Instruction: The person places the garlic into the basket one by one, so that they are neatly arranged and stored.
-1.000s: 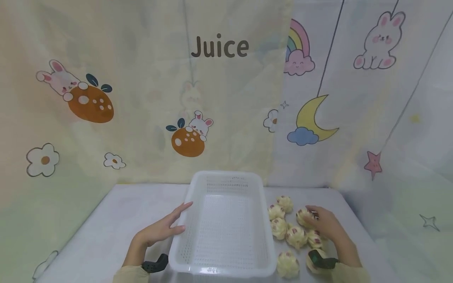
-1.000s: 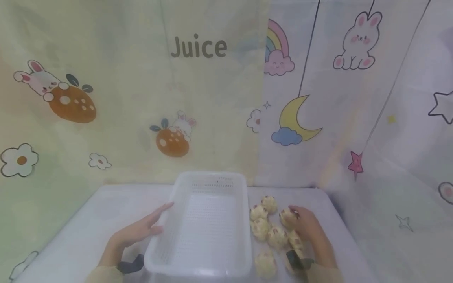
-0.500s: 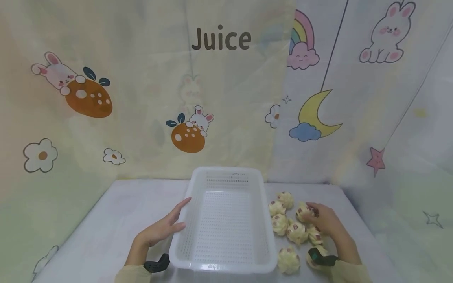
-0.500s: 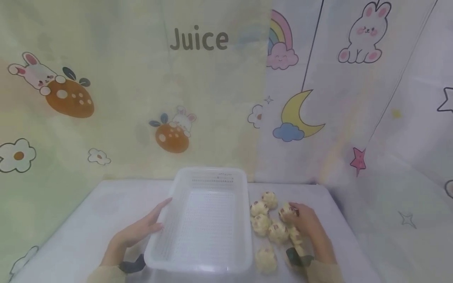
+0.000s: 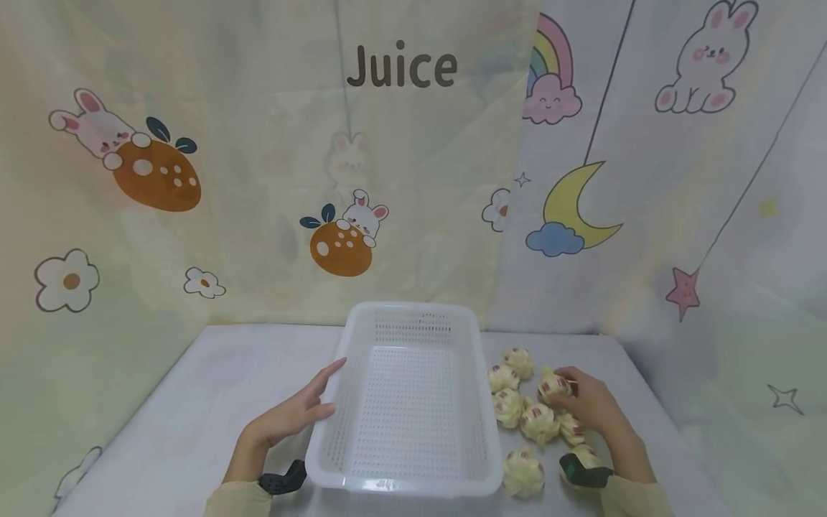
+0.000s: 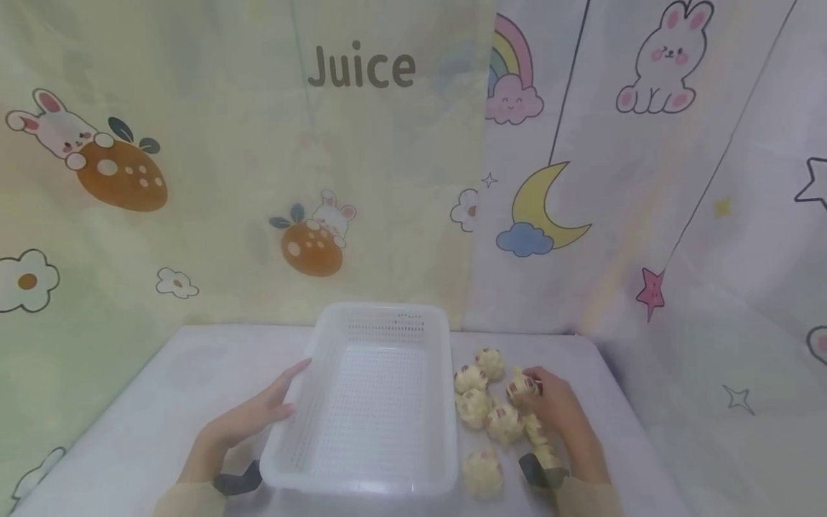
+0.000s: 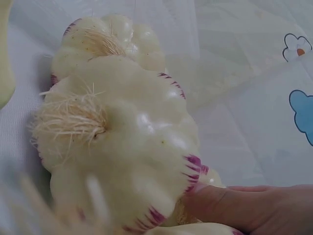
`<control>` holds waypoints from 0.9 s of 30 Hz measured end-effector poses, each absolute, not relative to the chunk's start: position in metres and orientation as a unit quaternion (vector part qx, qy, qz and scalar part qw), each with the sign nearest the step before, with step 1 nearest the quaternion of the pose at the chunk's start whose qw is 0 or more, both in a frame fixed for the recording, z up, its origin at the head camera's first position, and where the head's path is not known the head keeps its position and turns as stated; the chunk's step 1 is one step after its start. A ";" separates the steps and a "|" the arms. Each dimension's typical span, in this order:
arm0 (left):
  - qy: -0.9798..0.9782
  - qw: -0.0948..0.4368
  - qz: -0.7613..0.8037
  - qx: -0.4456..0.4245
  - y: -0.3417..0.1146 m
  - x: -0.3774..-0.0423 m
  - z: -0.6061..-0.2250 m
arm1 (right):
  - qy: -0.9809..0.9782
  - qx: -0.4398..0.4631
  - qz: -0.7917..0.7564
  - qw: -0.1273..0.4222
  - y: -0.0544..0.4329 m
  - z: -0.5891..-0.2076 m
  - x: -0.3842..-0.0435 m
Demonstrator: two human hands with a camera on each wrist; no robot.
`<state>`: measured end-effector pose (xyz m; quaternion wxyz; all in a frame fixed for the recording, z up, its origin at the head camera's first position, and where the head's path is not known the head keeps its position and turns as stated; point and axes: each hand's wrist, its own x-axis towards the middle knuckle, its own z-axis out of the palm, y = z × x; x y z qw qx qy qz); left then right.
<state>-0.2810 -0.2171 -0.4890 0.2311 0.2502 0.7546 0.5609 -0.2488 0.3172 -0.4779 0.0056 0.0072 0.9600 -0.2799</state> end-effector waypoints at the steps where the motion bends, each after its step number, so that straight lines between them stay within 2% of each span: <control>1: 0.756 0.229 0.560 0.249 -0.217 -0.281 -0.488 | 0.960 0.008 -0.279 0.006 0.317 -0.477 -0.249; 27: 0.756 0.231 0.560 0.248 -0.217 -0.278 -0.487 | 0.964 -0.014 -0.267 -0.020 0.316 -0.476 -0.250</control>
